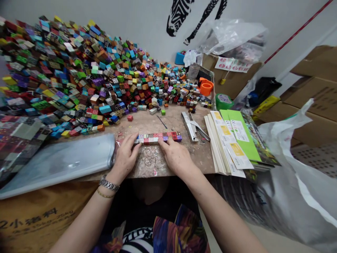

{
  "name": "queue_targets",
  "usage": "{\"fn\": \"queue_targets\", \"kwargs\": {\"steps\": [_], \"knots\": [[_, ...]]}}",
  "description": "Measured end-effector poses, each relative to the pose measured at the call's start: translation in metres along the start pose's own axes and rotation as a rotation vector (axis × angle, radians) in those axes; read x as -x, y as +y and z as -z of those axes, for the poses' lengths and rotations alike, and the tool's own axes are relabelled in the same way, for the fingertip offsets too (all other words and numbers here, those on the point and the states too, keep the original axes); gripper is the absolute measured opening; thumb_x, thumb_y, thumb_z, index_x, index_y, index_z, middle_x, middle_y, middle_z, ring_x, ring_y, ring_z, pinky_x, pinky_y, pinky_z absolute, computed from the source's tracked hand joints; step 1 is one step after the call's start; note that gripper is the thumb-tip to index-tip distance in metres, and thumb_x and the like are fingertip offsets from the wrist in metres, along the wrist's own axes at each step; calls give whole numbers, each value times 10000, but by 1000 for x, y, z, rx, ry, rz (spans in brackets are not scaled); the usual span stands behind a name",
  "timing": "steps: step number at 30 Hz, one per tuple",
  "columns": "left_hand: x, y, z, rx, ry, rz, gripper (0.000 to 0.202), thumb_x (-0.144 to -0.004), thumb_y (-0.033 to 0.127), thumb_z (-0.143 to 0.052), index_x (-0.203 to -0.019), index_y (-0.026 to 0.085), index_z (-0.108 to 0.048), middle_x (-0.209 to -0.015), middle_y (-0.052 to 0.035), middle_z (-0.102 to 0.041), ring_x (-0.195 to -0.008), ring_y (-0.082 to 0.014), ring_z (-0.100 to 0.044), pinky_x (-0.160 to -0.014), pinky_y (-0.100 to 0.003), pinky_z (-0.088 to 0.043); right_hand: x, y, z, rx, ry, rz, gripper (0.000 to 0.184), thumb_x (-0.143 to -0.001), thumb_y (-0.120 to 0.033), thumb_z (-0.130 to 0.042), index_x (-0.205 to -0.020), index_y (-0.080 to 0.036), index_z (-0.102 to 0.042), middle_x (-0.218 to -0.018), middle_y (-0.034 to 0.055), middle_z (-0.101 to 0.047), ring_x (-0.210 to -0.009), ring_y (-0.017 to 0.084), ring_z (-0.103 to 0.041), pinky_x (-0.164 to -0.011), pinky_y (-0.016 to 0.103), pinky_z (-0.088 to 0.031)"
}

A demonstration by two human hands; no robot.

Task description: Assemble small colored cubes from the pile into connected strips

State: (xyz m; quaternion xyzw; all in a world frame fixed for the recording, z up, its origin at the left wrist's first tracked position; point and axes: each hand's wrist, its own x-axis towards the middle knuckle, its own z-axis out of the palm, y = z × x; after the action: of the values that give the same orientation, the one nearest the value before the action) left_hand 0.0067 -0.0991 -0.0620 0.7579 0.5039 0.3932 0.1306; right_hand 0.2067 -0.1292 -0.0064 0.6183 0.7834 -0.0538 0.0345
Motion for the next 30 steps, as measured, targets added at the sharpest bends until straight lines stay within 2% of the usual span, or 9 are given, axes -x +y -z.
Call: {"fn": "queue_targets", "kwargs": {"steps": [7, 15, 24, 30], "knots": [[0, -1, -1, 17, 5, 10, 375, -956, 211, -433, -1309, 127, -525, -1304, -148, -589, -1244, -244, -526, -1088, -452, -427, -2, -6, 0, 20, 5, 27, 459, -984, -240, -340, -1432, -246, -441, -1188, 109, -591, -959, 218, -648, -777, 325, -514], [0, -1, -1, 45, 13, 14, 381, -957, 211, -419, -1315, 135, -524, -1310, -149, -590, -1243, -238, -532, -1092, -456, -422, -7, -18, 6, 3, -50, 30, 500, -975, -228, -358, -1471, -276, -396, -1253, 107, -585, -994, 221, -649, -808, 336, -514], [1, -3, -4, 76, 32, 25, 410, -963, 222, -390, -1346, 124, -498, -1338, -157, -579, -1267, -236, -521, -1107, -455, -412, -10, -22, 4, -4, -27, 58, 489, -976, -236, -359, -1461, -276, -409, -1243, 96, -604, -983, 230, -658, -783, 337, -522], [1, -5, -4, 86, 49, 28, 403, -965, 212, -384, -1344, 133, -497, -1346, -157, -580, -1279, -227, -525, -1117, -456, -406, -12, -27, 0, -2, -20, 84, 492, -993, -252, -324, -1482, -273, -371, -1263, 129, -597, -952, 225, -666, -772, 333, -512]]}}
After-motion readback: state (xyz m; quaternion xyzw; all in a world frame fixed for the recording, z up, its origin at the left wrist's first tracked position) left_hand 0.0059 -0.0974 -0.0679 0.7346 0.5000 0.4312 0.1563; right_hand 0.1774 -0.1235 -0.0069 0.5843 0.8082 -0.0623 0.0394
